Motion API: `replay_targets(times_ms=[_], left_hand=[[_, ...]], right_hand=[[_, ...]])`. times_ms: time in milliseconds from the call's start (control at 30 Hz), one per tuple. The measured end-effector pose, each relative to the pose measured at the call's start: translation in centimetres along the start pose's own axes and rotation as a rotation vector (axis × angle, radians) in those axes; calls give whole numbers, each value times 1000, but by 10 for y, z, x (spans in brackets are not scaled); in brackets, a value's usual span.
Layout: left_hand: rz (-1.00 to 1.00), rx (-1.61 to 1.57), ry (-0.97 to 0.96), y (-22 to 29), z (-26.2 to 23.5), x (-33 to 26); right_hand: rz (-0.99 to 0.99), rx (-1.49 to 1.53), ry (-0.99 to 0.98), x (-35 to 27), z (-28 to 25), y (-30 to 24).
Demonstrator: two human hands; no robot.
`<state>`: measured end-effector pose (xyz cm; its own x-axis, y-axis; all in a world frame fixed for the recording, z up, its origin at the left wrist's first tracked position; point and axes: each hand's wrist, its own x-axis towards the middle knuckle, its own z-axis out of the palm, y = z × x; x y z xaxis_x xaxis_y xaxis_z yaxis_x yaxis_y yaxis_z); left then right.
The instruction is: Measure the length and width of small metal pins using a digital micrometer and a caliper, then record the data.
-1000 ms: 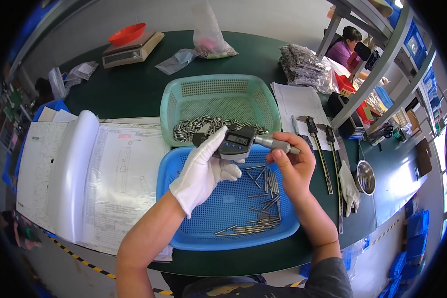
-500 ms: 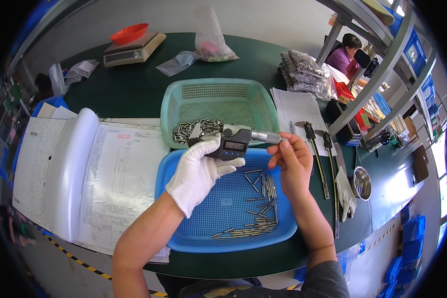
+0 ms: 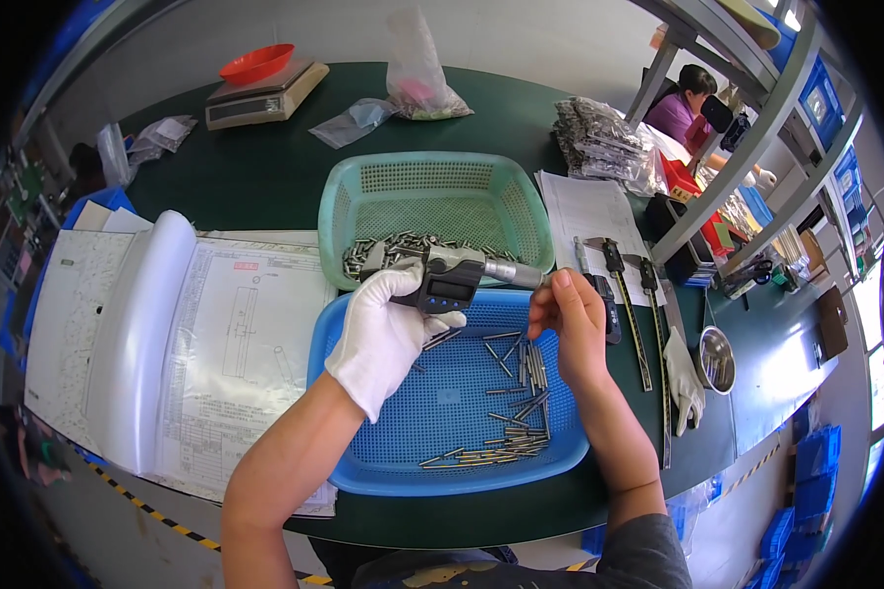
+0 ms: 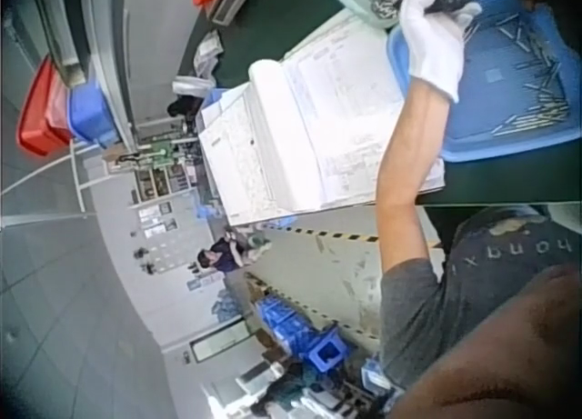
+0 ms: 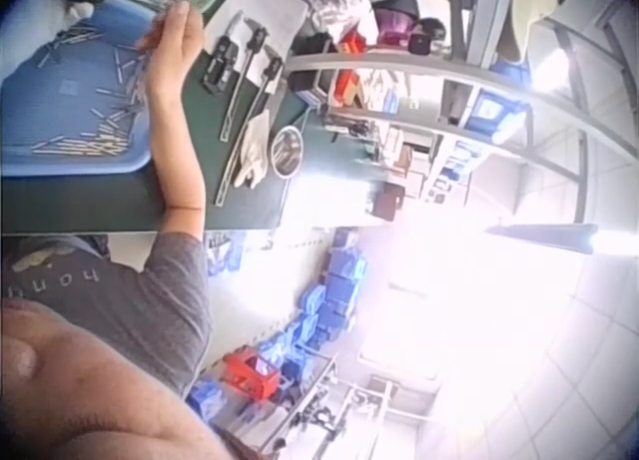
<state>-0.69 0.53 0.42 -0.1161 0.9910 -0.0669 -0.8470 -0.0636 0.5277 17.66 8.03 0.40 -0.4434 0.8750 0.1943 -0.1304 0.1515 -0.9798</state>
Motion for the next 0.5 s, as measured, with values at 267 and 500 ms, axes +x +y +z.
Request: replay_targets(times_ms=[267, 500], left_hand=[[8, -18, 31, -1, 1, 0], [22, -7, 5, 2, -2, -2]], right_hand=[[53, 11, -47, 0, -4, 5], [-4, -45, -29, -3, -3, 3]])
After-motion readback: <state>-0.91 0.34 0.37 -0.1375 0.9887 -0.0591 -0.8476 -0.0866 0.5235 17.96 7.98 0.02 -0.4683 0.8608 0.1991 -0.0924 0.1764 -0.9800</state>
